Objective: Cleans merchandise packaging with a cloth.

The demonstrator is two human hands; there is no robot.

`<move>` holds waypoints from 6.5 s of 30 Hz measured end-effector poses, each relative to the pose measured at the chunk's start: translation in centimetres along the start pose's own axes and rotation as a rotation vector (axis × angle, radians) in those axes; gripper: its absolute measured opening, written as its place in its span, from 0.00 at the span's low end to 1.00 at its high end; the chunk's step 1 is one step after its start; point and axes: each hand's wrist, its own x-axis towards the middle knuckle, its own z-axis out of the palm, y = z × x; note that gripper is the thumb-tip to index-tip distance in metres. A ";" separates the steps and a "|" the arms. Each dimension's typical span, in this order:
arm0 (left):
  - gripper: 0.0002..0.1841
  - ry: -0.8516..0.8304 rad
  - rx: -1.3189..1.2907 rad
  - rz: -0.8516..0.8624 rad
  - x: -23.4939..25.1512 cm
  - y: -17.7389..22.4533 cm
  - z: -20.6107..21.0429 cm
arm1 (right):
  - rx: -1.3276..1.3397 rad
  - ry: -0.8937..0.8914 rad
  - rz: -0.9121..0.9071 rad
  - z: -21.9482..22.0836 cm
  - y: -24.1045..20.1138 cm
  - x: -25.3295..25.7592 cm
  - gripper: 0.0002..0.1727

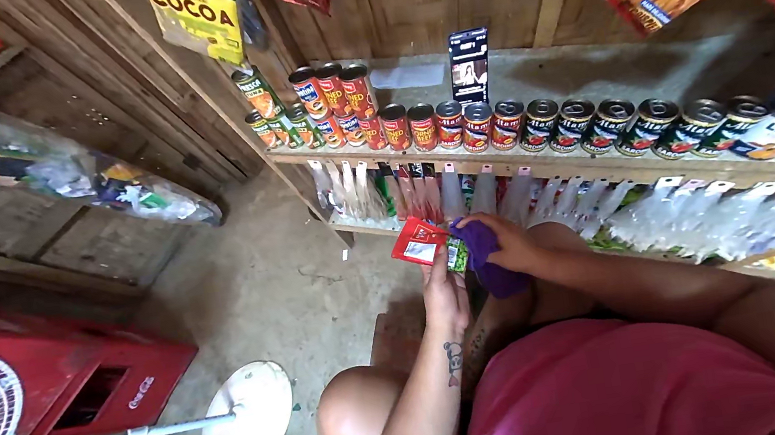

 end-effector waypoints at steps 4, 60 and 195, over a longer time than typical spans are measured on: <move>0.17 0.021 -0.001 -0.007 0.0 0.0 0.1 | 0.026 -0.015 0.004 0.1 0.4 0.1 0.31; 0.14 0.054 -0.016 -0.067 0.0 0.1 0.1 | -0.152 0.034 -0.150 -0.2 0.0 -0.9 0.36; 0.19 -0.076 0.370 0.472 -11.1 1.7 11.8 | 0.941 0.106 -0.308 -7.5 -5.0 -4.9 0.29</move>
